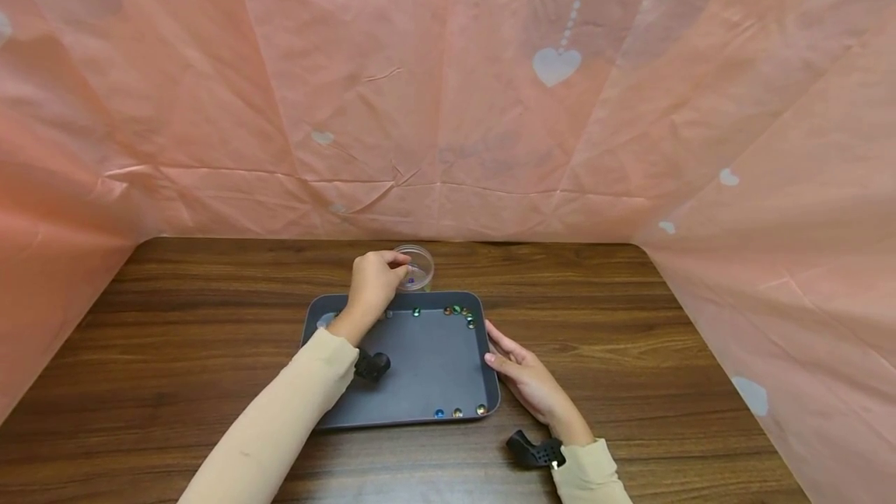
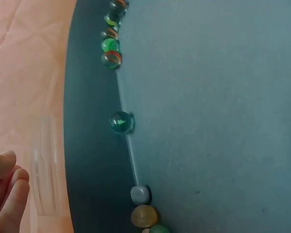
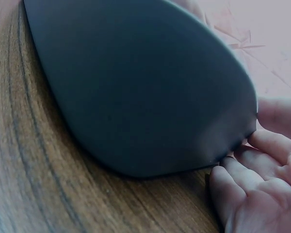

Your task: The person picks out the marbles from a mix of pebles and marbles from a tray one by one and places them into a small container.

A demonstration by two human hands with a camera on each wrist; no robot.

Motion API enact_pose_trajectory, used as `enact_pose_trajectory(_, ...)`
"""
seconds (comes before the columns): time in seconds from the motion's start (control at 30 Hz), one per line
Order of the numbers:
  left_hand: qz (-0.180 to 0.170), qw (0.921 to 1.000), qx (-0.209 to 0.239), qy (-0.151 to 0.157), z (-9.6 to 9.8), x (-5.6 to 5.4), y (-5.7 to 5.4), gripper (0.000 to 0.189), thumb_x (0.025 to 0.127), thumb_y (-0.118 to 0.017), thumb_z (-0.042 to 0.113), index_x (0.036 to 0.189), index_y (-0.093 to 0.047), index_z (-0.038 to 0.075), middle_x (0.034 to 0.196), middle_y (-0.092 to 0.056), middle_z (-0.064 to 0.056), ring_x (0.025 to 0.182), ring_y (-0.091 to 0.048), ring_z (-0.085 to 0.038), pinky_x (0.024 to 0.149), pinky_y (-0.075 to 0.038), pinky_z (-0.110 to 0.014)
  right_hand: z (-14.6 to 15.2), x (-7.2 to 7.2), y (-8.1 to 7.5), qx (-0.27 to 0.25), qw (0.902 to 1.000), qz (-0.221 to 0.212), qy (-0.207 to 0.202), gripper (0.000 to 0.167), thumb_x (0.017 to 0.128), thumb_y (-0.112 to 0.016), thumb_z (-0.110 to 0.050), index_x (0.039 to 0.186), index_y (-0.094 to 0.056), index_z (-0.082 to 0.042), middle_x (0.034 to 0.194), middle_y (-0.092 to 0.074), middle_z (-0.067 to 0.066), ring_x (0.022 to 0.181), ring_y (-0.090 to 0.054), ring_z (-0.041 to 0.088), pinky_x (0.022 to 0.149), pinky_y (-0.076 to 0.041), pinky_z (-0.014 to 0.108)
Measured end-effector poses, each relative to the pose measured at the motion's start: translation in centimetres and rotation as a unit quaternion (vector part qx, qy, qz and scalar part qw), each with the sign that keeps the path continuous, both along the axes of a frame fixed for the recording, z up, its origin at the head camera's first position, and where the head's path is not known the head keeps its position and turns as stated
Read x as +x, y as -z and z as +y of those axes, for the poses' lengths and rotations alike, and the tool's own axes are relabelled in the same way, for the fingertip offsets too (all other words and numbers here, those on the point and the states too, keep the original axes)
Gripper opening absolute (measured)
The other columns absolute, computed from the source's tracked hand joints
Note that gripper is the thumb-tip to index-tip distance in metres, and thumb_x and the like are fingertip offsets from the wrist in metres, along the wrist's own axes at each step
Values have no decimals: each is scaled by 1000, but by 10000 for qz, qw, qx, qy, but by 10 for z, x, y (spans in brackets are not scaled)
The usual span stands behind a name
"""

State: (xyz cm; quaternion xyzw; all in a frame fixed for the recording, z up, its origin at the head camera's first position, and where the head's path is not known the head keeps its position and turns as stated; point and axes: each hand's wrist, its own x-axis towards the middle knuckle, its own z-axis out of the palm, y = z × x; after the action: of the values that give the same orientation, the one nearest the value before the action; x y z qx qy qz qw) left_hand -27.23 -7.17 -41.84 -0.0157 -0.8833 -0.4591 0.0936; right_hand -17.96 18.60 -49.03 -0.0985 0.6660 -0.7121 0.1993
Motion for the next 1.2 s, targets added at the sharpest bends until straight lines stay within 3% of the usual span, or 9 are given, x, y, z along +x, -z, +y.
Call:
enact_pose_trajectory(0.2, 146, 9991, 406, -24, 0, 10, 7, 13, 85, -76, 10, 96, -79, 3, 88, -77, -12, 70, -65, -17, 57, -45, -20, 0, -1, 2, -46, 10000, 17, 4, 65, 102, -49, -7, 157, -15, 2, 165, -9, 16, 152, -9, 28, 103, -34, 7)
enact_pose_trajectory(0.43, -61, 9982, 460, 377, 2, 23, 27, 10, 84, -78, 11, 93, -80, 7, 87, -78, -7, 71, -64, -10, 61, -48, -21, -1, -2, 0, -64, 10000, 11, 6, 65, 102, -49, -7, 157, -14, 3, 165, -8, 16, 152, -9, 28, 104, -34, 7)
enact_pose_trajectory(0.7, -151, 9971, -158, 734, 3, 29, 39, 7, 85, -78, 12, 91, -81, 10, 90, -78, -5, 72, -65, -10, 63, -50, -25, -1, 0, 1, -20, 10000, 4, 35, 65, 102, -48, -6, 157, -15, 3, 166, -7, 15, 152, -9, 28, 103, -34, 7)
enact_pose_trajectory(0.97, -208, 9956, -565, 724, 3, 27, 46, 9, 86, -77, 12, 93, -81, 10, 95, -78, -5, 89, -73, -21, 78, -57, -38, -1, 0, 2, -37, 10000, 38, 5, 65, 102, -49, -7, 156, -14, 3, 166, -8, 16, 151, -9, 28, 104, -34, 7)
enact_pose_trajectory(1.2, -180, 9926, -864, 836, 5, 27, 47, 9, 87, -75, 10, 94, -80, 8, 95, -78, -6, 89, -73, -20, 77, -57, -37, -1, 0, 1, -40, 10000, 5, 33, 67, 102, -51, -8, 156, -14, 3, 166, -7, 16, 151, -8, 28, 103, -34, 7)
